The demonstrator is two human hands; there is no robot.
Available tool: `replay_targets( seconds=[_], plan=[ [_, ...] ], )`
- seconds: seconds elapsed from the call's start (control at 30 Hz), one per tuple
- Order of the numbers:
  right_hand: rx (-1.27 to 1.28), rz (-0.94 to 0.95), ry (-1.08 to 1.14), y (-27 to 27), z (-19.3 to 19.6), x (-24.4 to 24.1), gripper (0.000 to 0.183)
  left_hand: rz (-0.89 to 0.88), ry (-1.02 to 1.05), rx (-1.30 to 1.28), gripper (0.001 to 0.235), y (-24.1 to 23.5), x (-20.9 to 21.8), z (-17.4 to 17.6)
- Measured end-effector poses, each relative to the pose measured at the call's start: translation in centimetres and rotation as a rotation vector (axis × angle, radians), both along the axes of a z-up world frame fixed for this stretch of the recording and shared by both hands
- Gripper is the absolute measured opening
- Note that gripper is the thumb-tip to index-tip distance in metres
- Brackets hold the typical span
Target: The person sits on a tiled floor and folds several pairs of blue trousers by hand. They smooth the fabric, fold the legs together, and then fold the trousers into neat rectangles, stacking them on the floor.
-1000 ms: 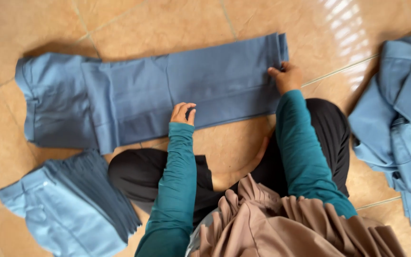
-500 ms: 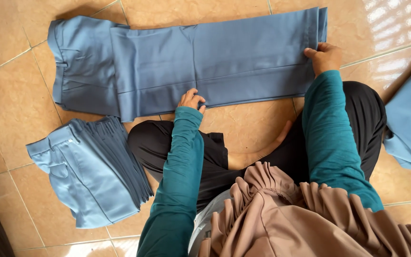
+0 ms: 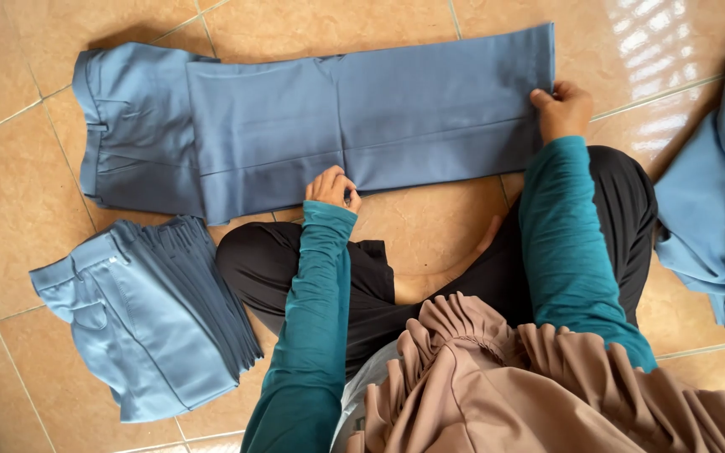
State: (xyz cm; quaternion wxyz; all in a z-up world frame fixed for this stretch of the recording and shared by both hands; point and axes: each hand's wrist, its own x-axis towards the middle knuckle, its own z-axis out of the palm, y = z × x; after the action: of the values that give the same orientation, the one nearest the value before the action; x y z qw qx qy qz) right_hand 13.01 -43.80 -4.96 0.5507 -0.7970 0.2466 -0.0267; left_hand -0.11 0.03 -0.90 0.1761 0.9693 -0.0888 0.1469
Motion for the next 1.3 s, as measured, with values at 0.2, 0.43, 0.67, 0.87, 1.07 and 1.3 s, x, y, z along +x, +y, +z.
replay_targets(
  seconds=[0.2,0.43,0.67,0.87,1.07,1.3],
  plan=[
    [-0.247,-0.012,0.131,0.8,-0.3,0.4,0.031,-0.022,0.162,-0.002,0.01,0.5,-0.1,-3.2],
    [-0.472,-0.059,0.327,0.5,-3.1,1.0,0.025,-0.053,0.201,0.101,0.017,1.7,-0.1,-7.0],
    [-0.878,0.027,0.025,7.7,4.5,-1.0,0.074,-0.006,0.041,0.019,0.024,-1.1,2.6,-5.5],
    [-1.013,0.457,-0.577,18.4,2.0,-3.8,0.059,0.12,0.145,0.107,0.064,-8.4,6.5,-5.8],
    [-1.159,0.434,-0.504,13.9,-1.7,-1.8,0.057,0.196,0.171,0.298,0.065,-9.9,6.1,-6.6],
    [-0.879,0.038,0.251,6.0,1.0,2.1,0.066,0.196,0.152,0.304,0.065,-10.0,6.0,-5.6]
  ],
)
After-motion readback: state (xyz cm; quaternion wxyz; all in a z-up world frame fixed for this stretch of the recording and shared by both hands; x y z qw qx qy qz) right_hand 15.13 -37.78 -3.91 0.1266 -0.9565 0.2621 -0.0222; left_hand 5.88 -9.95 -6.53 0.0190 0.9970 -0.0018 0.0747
